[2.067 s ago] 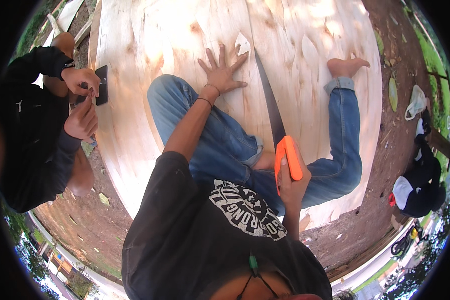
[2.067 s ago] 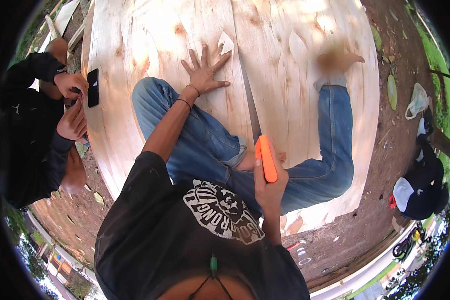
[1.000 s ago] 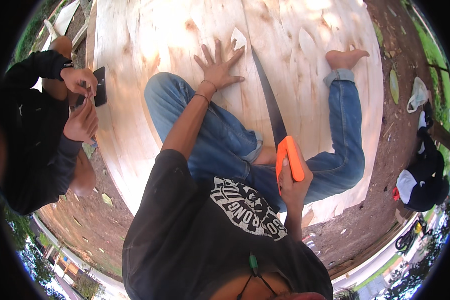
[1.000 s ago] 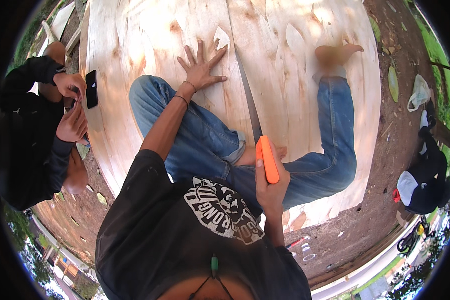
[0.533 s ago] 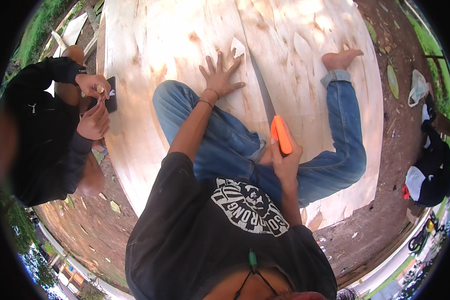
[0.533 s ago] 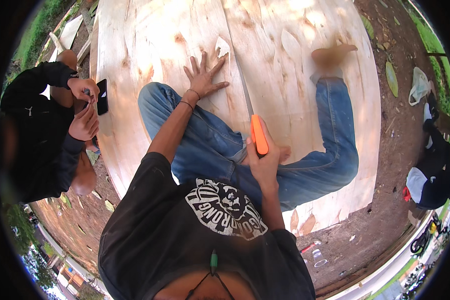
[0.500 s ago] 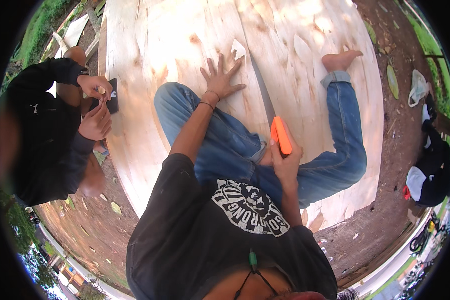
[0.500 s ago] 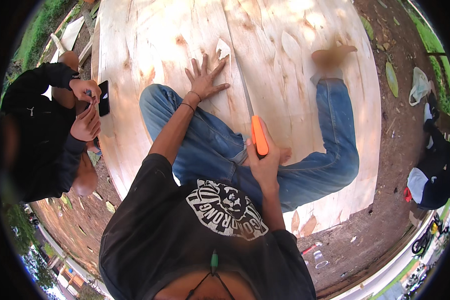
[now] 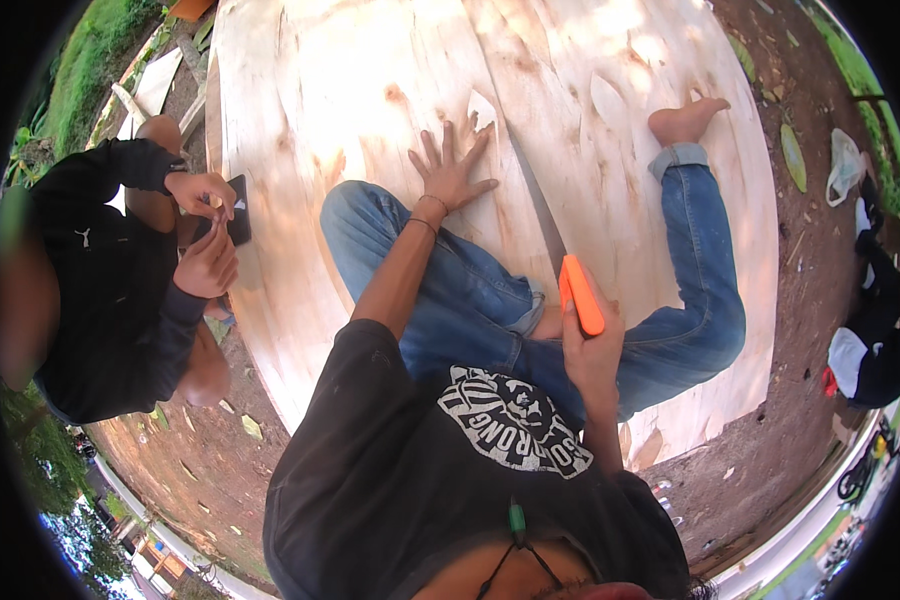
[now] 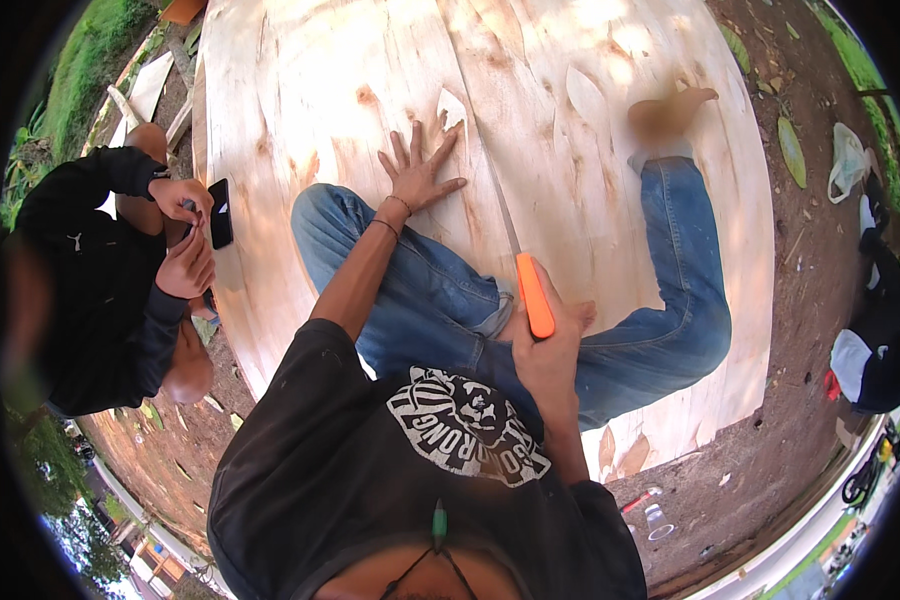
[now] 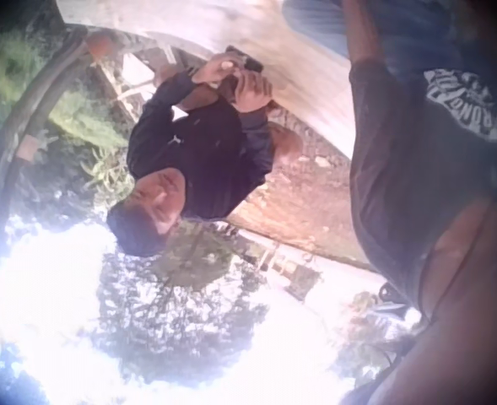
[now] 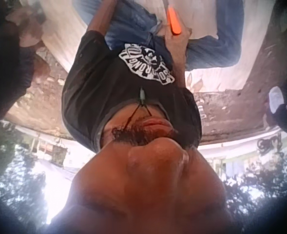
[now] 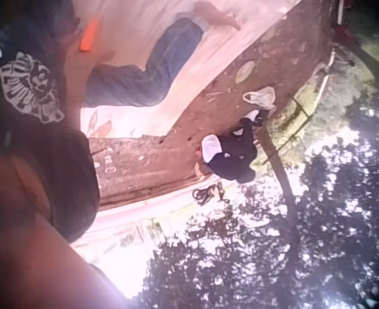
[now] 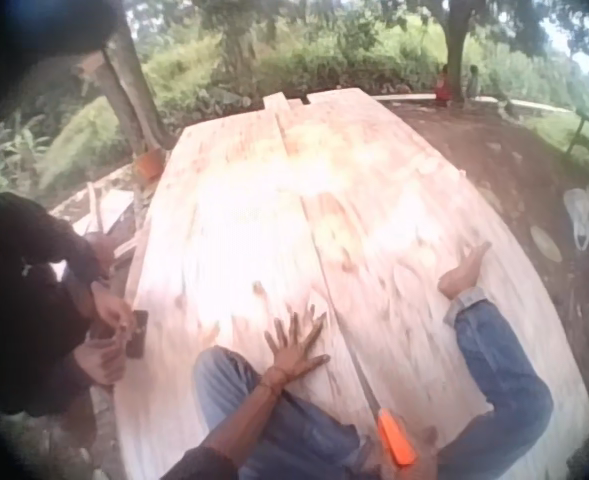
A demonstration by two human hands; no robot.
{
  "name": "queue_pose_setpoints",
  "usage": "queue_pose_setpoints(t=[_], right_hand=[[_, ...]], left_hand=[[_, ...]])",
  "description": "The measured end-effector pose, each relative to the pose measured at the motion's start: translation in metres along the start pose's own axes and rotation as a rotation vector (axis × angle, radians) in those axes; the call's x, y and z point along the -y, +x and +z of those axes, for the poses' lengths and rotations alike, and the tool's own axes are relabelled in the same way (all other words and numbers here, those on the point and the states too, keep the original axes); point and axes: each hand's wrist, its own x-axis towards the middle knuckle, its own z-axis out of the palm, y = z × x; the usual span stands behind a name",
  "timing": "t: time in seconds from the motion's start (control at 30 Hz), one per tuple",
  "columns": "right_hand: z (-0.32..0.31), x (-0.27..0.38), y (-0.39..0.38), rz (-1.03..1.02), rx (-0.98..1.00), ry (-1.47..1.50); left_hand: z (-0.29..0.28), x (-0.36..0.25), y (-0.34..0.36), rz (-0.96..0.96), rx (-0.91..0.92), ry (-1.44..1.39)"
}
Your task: The person sits on a large plywood sheet and uses a hand saw to cut along a marked line. Another person sits nearby and observes the process.
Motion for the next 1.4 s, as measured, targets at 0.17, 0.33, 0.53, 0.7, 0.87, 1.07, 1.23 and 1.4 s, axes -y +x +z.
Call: queue_pose_setpoints(t=[0.17,0.33,0.53,0.7,0.87,1.07,1.23,1.4], right_hand=[[0.018,-0.003,0.031,0.058,-0.042,0.108],[-0.009,0.018,-0.017,0.077,0.001,0.077],[0.032,-0.015,0.024,-0.009,-0.025,-0.017],[0.004,0.007,0.003,-0.003,-0.027,0.019],[0.003,-0.001,-0.012,-0.059,-0.049,0.043],[0.033,-0.017,0.025,-0.03,-0.104,0.161],[-0.014,0.022,-0.03,0.095,0.02,0.06],[0.013,-0.007,-0.001,0.053,-0.008,0.025]], left_hand=[[-0.004,-0.001,0.001,-0.019,0.063,-0.027],[-0.001,0.005,0.004,-0.005,0.032,-0.041],[-0.007,-0.002,0.006,0.001,0.038,-0.045],[-0.006,0.001,0.008,0.009,0.006,-0.045],[-0.006,0.0,0.0,0.009,0.04,-0.053],[-0.013,-0.004,0.008,-0.001,0.061,-0.026],[-0.014,-0.003,0.001,-0.016,0.066,-0.04],[-0.021,-0.014,0.003,-0.011,0.068,-0.017]])
